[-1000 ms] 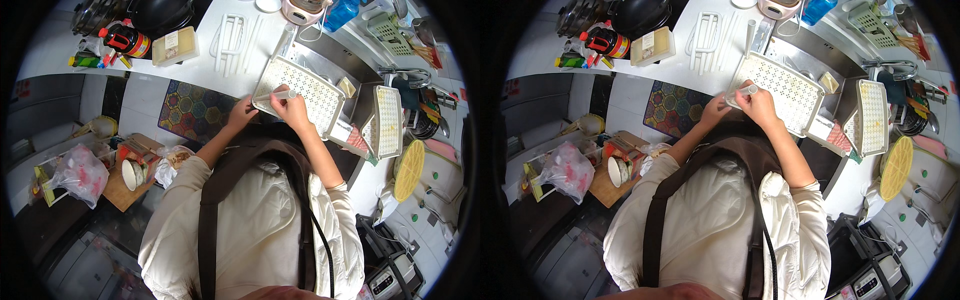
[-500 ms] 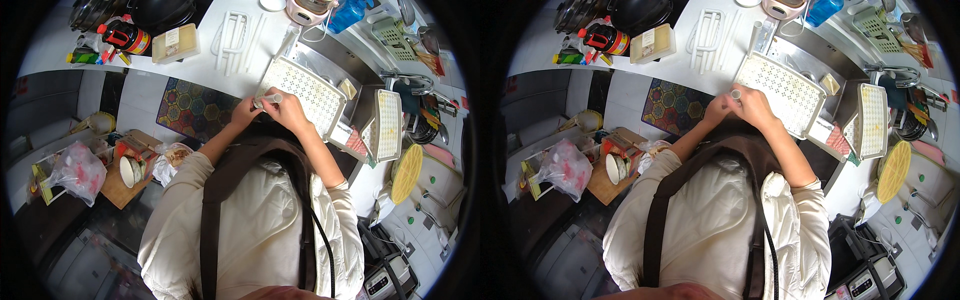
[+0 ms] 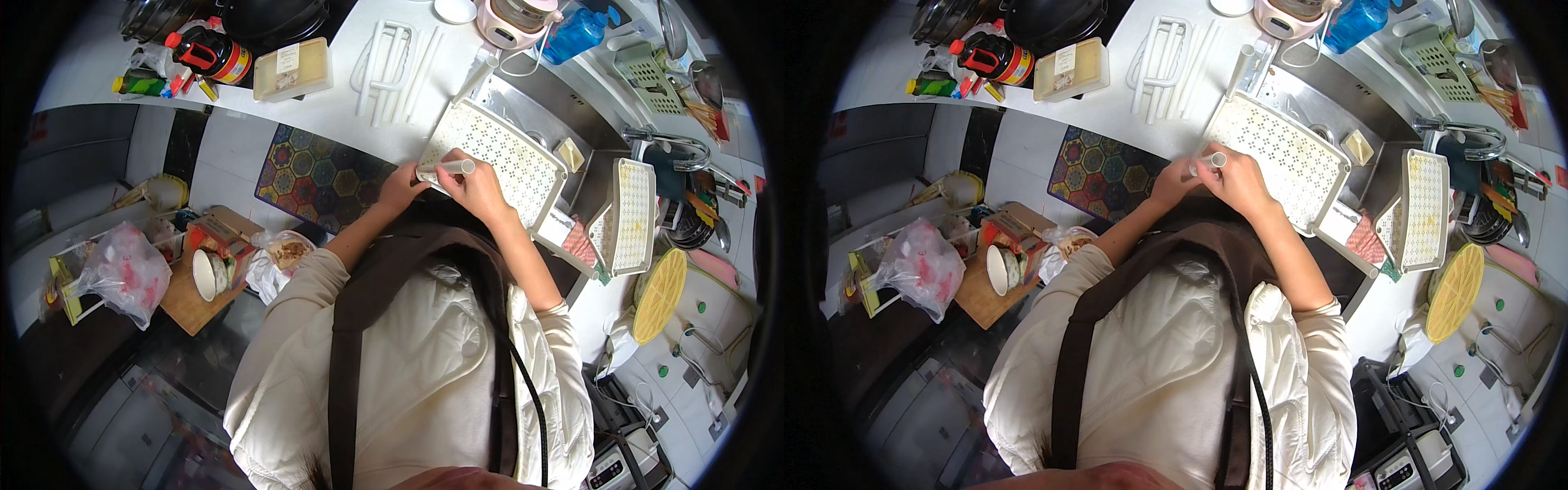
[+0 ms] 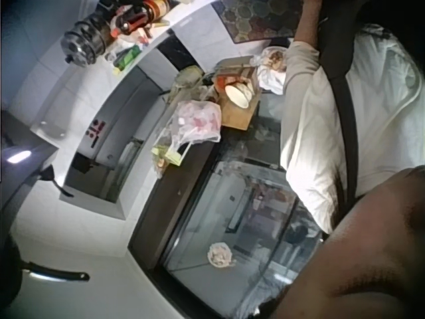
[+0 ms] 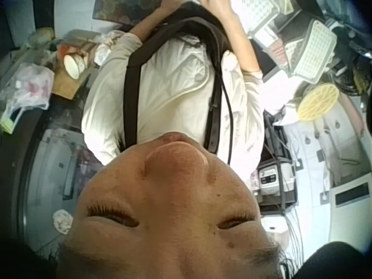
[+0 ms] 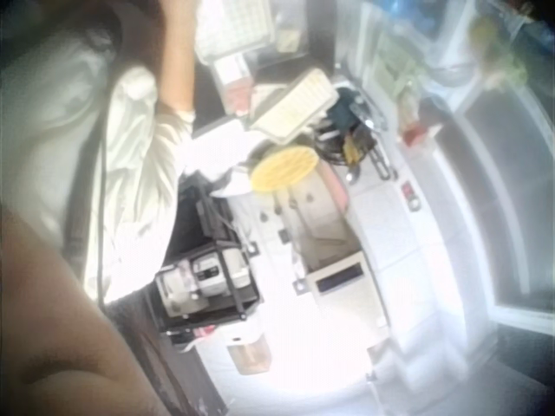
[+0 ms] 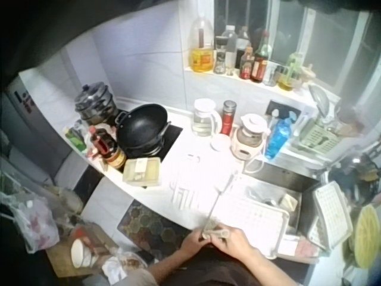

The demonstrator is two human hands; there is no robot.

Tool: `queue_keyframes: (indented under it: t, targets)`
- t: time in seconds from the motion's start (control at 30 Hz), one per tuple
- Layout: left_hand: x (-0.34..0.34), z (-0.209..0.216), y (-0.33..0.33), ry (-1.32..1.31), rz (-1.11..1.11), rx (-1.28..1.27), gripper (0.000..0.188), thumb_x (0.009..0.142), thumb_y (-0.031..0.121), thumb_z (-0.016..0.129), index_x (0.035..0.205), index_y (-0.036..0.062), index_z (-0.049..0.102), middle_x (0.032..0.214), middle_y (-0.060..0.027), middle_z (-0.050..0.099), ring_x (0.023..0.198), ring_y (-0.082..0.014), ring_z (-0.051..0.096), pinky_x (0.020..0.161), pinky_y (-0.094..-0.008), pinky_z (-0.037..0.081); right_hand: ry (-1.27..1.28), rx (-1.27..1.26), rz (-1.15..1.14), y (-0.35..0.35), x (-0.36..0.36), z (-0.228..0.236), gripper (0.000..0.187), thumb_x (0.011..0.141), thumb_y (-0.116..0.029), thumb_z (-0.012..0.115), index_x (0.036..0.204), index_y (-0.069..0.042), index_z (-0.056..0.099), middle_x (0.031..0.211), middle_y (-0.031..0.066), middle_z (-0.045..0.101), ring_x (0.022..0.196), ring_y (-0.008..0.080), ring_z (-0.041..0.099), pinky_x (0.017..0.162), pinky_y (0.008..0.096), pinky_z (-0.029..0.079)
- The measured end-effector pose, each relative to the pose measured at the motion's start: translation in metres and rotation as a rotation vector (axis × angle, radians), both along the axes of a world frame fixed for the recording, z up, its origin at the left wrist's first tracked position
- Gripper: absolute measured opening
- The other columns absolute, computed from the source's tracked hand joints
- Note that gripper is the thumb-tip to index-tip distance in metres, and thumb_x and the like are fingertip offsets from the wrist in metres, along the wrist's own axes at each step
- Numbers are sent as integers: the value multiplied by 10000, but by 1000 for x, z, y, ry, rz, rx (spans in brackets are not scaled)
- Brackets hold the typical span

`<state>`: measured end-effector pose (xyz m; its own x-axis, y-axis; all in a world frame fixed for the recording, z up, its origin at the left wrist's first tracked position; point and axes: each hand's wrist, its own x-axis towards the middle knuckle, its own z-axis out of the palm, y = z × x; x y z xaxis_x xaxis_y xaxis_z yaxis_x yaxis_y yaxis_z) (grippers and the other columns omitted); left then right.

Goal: The person washes several white plastic trays and support rods under running water, then assembles them into a multi-tier dish rack. They insert the rods into the tray corners and stack the trays to form a three-tier structure.

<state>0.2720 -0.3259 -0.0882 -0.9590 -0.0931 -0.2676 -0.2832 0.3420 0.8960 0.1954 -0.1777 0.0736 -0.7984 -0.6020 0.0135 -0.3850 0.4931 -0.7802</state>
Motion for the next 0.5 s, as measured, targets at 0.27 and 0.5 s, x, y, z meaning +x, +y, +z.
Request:
queue_keyframes:
  t: [0.27, 0.5]
  targets:
    - [1, -14, -2, 81, -50, -133, 414, 726, 243, 703, 1061, 45, 563, 921, -152, 622, 843, -303, 607, 727, -378, 473, -17, 74, 114, -12, 4, 0, 137, 804, -135, 615, 839, -36, 526, 724, 180, 611, 654, 383, 593, 589, 429, 489]
    - [3, -25, -2, 28, -95, -170, 395, 752, 249, 678, 1067, 47, 552, 1006, -174, 616, 929, -346, 588, 772, -407, 470, 11, 11, 132, -14, 13, -23, 172, 803, -126, 603, 920, -51, 501, 794, 194, 608, 696, 410, 582, 602, 452, 483]
